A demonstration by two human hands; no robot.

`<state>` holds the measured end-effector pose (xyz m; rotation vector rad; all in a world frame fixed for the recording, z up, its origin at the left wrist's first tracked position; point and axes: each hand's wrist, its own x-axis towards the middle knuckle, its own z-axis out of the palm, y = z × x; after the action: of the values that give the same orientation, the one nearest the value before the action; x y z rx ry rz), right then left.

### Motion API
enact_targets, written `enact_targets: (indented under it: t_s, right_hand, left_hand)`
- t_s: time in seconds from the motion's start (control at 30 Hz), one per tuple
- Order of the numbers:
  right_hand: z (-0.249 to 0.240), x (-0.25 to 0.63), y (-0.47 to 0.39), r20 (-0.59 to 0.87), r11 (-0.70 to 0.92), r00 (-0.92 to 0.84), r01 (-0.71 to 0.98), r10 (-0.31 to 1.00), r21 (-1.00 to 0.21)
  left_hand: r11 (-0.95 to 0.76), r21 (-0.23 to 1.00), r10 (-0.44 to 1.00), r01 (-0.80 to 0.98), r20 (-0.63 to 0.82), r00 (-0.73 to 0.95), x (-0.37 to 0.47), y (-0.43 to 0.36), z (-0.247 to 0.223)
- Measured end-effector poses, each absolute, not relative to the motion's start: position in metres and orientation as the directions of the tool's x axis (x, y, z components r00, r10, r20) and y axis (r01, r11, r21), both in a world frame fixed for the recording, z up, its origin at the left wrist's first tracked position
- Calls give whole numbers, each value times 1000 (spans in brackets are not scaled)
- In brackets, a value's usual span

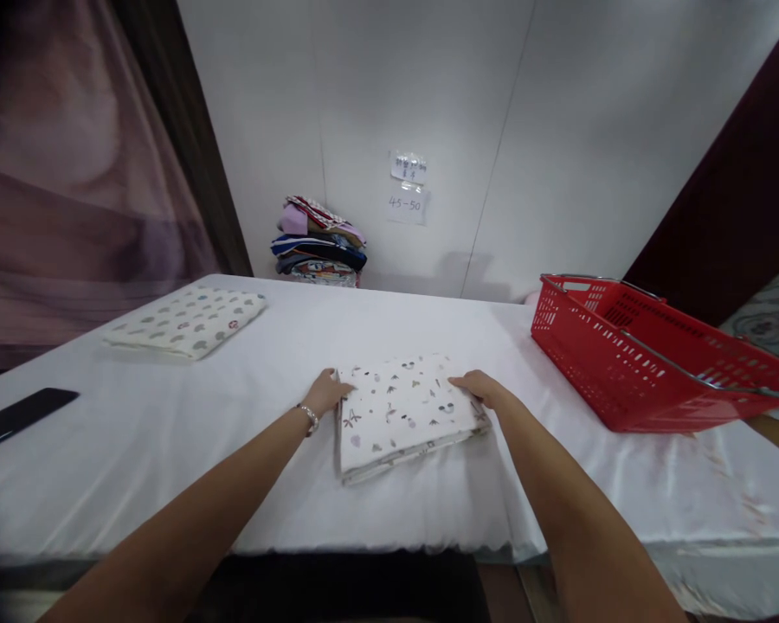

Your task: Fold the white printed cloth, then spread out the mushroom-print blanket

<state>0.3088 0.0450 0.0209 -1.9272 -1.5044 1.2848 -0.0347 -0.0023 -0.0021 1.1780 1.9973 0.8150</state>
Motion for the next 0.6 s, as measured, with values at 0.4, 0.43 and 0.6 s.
enact_targets:
  t_s: [0.4,0.43,0.6]
  right_hand:
    - [5,301,31,-325,-321,111,624,939,-713]
    - [7,302,28,-326,-318,108,631,939,-708]
    - [12,316,8,-376,-318,71,690,924,-650]
  left_hand:
    - [377,688,921,620,-210,-327,-43,27,4]
    - [363,688,927,628,-195,-321,-44,21,4]
    - [113,686,977,719,55,-207,-49,-32,10]
